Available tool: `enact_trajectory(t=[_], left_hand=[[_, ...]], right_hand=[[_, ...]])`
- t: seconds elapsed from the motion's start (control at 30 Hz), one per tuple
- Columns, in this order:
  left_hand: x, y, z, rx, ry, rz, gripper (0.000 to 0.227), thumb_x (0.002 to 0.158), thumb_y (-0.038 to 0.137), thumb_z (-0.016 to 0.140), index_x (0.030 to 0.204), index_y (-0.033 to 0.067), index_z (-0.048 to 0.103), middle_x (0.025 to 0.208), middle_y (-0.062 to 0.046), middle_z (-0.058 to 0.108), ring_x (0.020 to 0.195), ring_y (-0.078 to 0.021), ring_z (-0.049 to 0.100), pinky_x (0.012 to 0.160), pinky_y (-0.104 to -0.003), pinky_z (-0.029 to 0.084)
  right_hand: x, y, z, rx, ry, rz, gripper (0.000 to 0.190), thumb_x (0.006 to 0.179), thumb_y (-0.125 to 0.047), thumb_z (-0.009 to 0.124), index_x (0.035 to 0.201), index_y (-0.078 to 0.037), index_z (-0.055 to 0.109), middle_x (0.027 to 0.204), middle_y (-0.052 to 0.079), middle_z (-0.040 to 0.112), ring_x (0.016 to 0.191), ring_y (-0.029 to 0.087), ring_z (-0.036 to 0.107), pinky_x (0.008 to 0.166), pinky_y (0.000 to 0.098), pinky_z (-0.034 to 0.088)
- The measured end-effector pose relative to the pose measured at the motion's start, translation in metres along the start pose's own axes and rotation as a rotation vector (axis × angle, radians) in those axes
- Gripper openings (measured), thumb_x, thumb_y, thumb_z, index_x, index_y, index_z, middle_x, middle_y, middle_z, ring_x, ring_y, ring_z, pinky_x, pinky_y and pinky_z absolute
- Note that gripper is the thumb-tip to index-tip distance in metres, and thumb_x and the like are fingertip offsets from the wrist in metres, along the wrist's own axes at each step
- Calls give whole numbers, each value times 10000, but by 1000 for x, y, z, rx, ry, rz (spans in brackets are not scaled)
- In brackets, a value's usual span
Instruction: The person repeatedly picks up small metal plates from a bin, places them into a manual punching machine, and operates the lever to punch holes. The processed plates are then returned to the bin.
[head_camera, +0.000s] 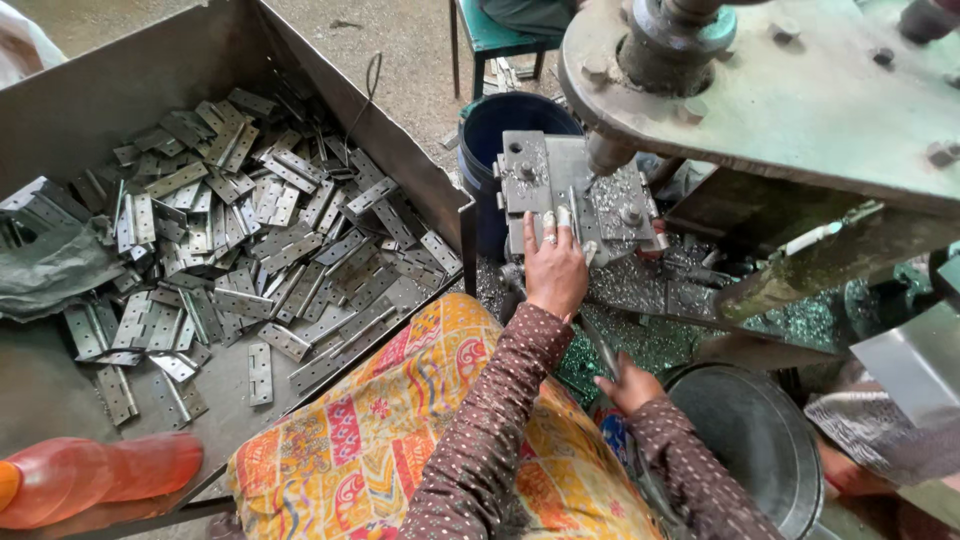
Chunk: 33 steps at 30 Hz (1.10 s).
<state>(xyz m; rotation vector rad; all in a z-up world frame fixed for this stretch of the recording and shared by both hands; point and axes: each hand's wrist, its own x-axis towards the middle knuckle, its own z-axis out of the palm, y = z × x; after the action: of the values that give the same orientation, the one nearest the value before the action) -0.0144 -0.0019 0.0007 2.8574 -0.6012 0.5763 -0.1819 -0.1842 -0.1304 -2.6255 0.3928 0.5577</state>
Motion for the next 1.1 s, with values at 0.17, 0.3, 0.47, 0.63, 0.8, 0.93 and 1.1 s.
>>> enact_trajectory(t=[0.17, 0.3, 0.47, 0.63, 0.8, 0.93, 1.1], left_hand=[[18, -1, 17, -6, -92, -6, 350, 970, 246, 521, 1164, 19, 705, 1425, -206, 556, 1365, -370, 523, 1215, -624, 64], [29, -4, 22, -2, -84, -3, 300, 932, 190, 529, 1104, 51, 732, 1441, -208, 552, 1335, -351, 533, 1207, -632, 41], [14, -5, 21, 51, -59, 12, 313, 959, 179, 543, 1153, 41, 746, 1426, -186, 576, 1330, -334, 553, 1241, -629, 31], [39, -13, 18, -26, -272, 15, 320, 1019, 235, 505, 1104, 48, 749, 1469, -196, 541, 1323, -343, 543, 1244, -629, 21], [45, -14, 16, 1, -187, -5, 313, 977, 220, 507, 1061, 55, 759, 1483, -196, 516, 1348, -336, 522, 1219, -617, 19], [21, -11, 17, -15, -94, 4, 285, 969, 164, 529, 1070, 43, 766, 1493, -196, 525, 1375, -340, 527, 1245, -612, 12], [34, -12, 26, -83, -174, 6, 230, 918, 148, 571, 960, 66, 782, 1491, -210, 501, 1345, -370, 516, 1207, -633, -5]], right_hand=[[-2, -2, -21, -123, -46, 43, 527, 915, -527, 649, 1138, -57, 570, 791, 169, 735, 676, 321, 739, 649, 456, 603], [2, 11, 20, -42, 165, -66, 506, 893, -501, 668, 1117, -56, 578, 795, 202, 723, 709, 372, 723, 661, 480, 583], [3, 22, 24, 32, 178, -141, 528, 834, -529, 704, 1023, -45, 606, 803, 210, 720, 733, 386, 727, 683, 492, 574], [10, 5, -33, -192, 63, -39, 587, 884, -598, 660, 1046, -37, 599, 789, 194, 721, 731, 367, 733, 694, 475, 591], [-10, -8, 4, -6, 79, 62, 496, 882, -514, 610, 1133, -87, 584, 758, 169, 726, 653, 346, 739, 621, 465, 609], [-16, -5, 19, -32, 129, -7, 483, 902, -504, 634, 1100, -66, 590, 741, 174, 731, 637, 342, 734, 609, 458, 598], [4, -4, -33, -179, 6, 25, 579, 879, -568, 685, 1094, -40, 583, 785, 197, 731, 678, 347, 737, 647, 452, 597]])
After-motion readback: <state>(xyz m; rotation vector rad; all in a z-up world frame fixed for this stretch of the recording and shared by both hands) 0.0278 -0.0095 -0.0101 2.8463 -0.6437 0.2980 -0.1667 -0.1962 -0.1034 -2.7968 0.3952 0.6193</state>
